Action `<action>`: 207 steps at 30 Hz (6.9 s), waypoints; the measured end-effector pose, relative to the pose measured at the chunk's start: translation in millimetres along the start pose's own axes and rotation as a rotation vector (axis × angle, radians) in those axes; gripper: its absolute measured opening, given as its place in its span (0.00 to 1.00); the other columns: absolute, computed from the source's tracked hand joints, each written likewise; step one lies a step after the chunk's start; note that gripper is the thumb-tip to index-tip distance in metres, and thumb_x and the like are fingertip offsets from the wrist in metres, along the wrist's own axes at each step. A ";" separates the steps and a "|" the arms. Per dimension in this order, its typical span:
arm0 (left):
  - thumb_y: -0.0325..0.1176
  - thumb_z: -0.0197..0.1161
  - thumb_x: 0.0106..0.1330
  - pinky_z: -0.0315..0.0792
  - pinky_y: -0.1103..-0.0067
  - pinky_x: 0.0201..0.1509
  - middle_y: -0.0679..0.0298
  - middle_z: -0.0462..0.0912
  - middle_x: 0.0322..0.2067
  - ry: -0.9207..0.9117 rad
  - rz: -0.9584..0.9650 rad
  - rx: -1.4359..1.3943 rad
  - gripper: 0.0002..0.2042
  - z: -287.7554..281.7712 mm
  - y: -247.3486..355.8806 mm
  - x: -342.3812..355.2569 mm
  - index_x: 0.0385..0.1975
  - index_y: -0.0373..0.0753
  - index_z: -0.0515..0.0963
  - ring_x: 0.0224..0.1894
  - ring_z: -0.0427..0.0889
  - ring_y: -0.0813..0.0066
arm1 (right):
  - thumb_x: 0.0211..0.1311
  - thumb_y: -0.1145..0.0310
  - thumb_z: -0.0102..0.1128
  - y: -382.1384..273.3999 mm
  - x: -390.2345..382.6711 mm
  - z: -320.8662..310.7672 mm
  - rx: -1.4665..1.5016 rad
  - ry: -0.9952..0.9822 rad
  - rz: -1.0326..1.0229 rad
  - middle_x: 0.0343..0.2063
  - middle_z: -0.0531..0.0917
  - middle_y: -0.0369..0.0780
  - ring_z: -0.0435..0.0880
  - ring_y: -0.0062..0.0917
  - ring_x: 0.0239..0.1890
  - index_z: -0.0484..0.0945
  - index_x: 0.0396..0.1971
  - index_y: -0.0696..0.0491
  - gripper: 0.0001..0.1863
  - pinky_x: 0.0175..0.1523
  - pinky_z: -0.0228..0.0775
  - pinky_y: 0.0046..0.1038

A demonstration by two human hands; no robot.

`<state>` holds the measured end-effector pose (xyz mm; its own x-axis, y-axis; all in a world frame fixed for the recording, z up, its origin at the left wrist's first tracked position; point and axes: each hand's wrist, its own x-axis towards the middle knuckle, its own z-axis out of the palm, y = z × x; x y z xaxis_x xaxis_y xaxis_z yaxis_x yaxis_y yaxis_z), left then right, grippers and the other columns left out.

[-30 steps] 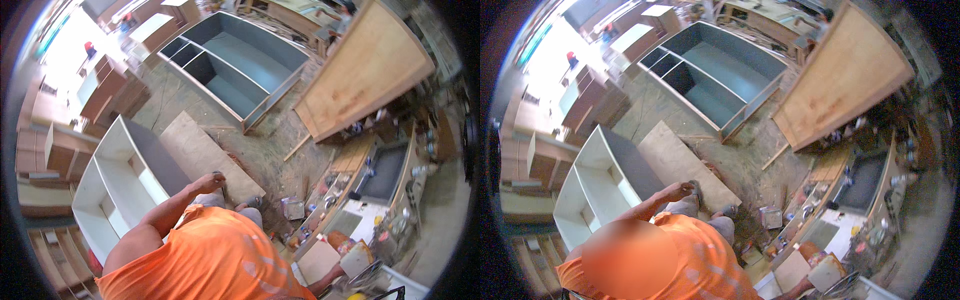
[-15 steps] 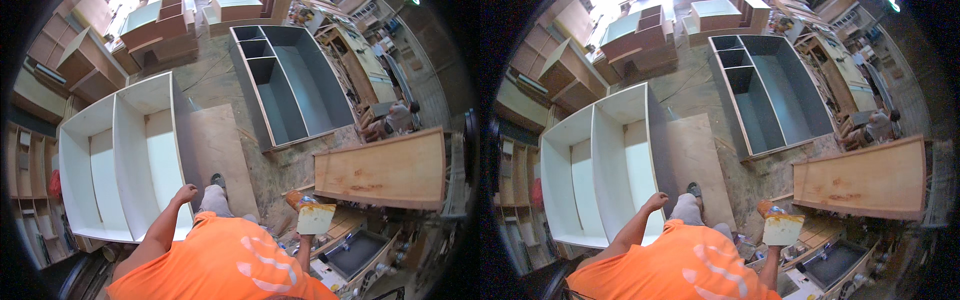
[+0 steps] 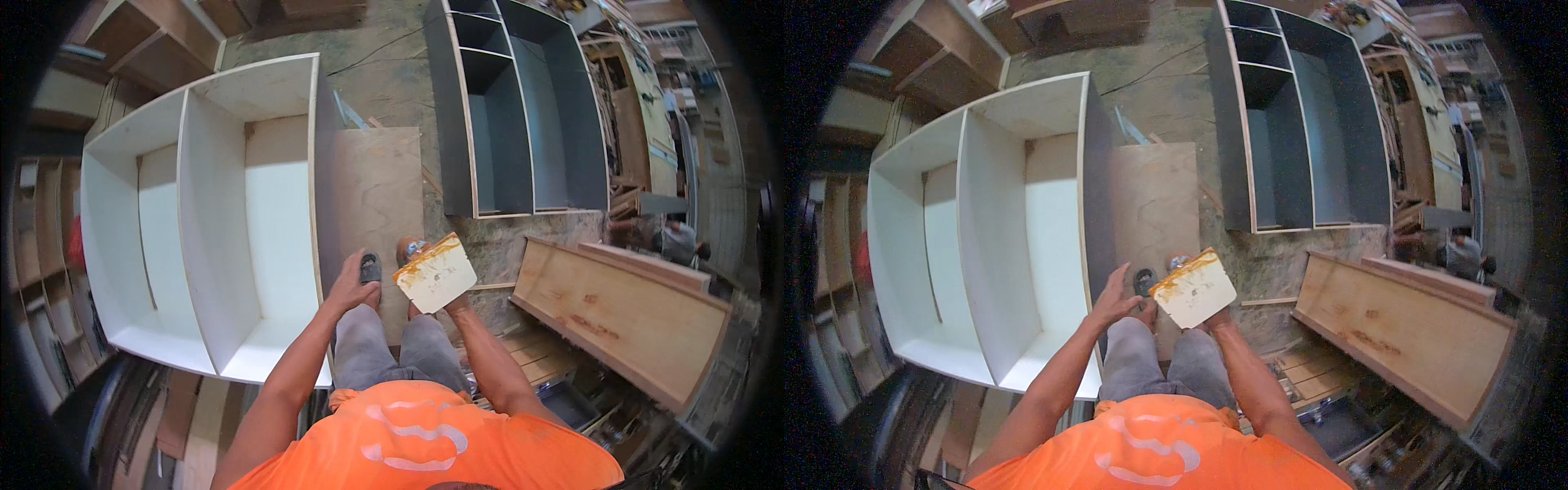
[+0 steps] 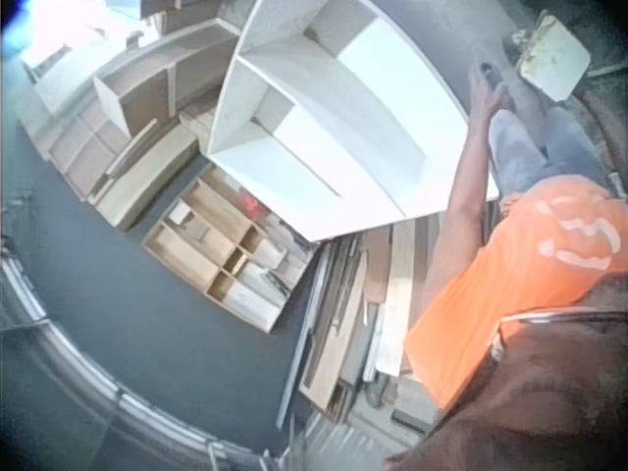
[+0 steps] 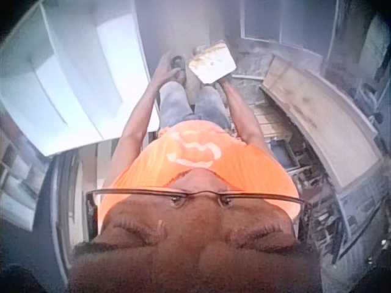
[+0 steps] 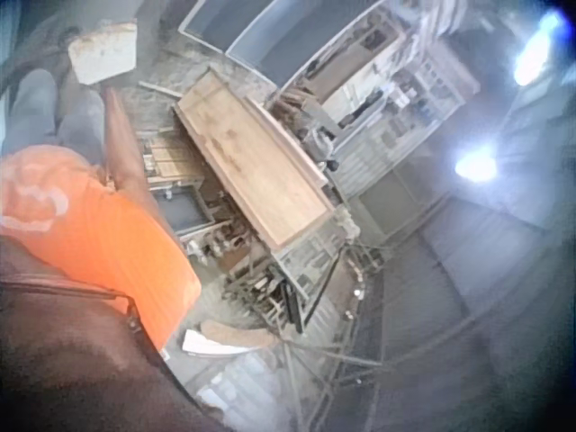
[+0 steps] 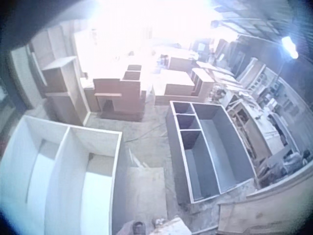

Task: The person sands the edges of a white cabinet using an electric sander, then applies glue to the edges using a small wooden block. The person works on a cabinet in a workshop environment.

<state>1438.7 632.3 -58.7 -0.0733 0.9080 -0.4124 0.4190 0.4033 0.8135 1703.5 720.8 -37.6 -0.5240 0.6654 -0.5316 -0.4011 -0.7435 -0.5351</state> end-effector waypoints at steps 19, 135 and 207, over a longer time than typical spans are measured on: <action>0.33 0.76 0.51 0.74 0.69 0.53 0.52 0.78 0.49 0.184 0.142 -1.140 0.33 41.7 26.7 71.7 0.57 0.40 0.67 0.49 0.80 0.55 | 0.40 0.65 0.79 -181.0 -38.7 166.0 -1.670 -0.177 -1.045 0.66 0.61 0.53 0.58 0.47 0.71 0.60 0.66 0.51 0.51 0.72 0.53 0.43; 0.46 0.49 0.76 0.73 0.73 0.32 0.59 0.77 0.24 -0.684 0.599 0.185 0.19 125.7 422.3 -147.7 0.36 0.33 0.74 0.25 0.76 0.71 | 0.52 0.63 0.71 -232.4 -363.2 57.5 -1.304 0.759 -1.136 0.36 0.85 0.37 0.81 0.32 0.47 0.85 0.34 0.48 0.10 0.66 0.56 0.42; 0.45 0.49 0.76 0.69 0.75 0.27 0.60 0.76 0.19 -0.709 0.775 0.214 0.20 135.9 474.9 -152.4 0.31 0.32 0.75 0.21 0.74 0.74 | 0.70 0.58 0.56 -235.6 -451.1 3.4 -0.796 1.184 -1.111 0.22 0.82 0.42 0.80 0.27 0.22 0.81 0.38 0.59 0.17 0.34 0.75 0.32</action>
<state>1771.9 670.0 334.7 0.7945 0.6071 -0.0147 0.2807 -0.3456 0.8954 2031.9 595.6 330.5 0.6075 0.7315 0.3096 0.4504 0.0039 -0.8928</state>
